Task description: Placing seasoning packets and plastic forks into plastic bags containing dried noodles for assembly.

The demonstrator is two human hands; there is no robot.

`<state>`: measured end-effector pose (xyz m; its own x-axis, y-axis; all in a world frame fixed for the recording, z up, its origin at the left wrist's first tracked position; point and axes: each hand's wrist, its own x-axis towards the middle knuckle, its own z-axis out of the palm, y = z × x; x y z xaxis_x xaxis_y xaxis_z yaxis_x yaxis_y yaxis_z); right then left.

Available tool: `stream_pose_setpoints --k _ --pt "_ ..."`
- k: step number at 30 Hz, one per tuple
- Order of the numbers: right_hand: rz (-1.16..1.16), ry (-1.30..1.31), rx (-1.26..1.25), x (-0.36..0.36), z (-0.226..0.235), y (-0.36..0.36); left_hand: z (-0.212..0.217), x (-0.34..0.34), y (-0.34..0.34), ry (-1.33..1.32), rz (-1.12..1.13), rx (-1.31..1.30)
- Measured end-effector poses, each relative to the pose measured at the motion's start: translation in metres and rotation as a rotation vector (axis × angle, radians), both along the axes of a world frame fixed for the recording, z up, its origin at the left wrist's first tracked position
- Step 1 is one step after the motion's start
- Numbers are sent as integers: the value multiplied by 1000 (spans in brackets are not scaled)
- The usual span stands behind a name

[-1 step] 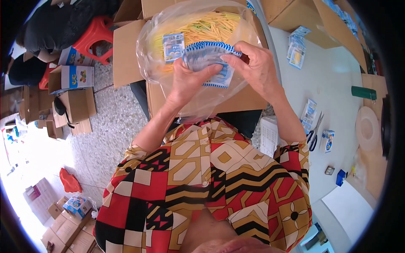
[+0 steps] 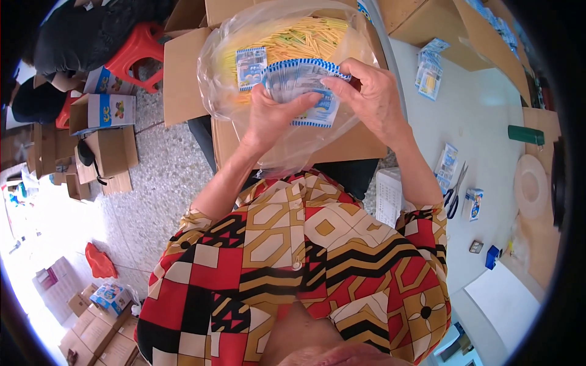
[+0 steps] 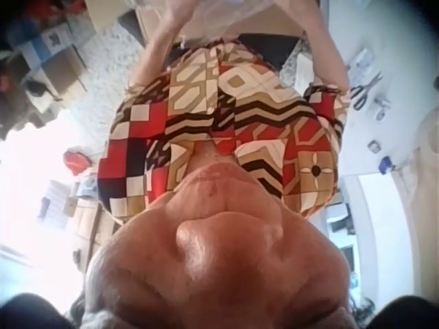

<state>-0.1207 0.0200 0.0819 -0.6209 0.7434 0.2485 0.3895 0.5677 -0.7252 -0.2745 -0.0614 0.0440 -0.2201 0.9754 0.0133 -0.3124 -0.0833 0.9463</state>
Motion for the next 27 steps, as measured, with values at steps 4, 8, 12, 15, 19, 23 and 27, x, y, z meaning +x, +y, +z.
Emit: stream_pose_setpoints --k 4,8,12,15,19,23,27 --pt "0 -28 -23 -5 2 -2 -7 -12 -8 -84 -56 -95" --pt "43 5 45 -10 -1 -5 -9 -18 -12 -94 -119 -147" --pt "75 22 -29 -14 -1 -8 -17 -20 -13 -110 -78 -106" --pt "84 63 -79 -17 4 -10 -16 -21 -15 -117 -25 -76" --pt "83 139 78 -17 7 -12 -14 -22 -15 -129 19 -33" --pt "78 214 157 -16 8 -14 -18 -25 -17 -100 55 -29" --pt "54 189 113 -22 10 -12 -23 -28 -20 -38 86 -11"
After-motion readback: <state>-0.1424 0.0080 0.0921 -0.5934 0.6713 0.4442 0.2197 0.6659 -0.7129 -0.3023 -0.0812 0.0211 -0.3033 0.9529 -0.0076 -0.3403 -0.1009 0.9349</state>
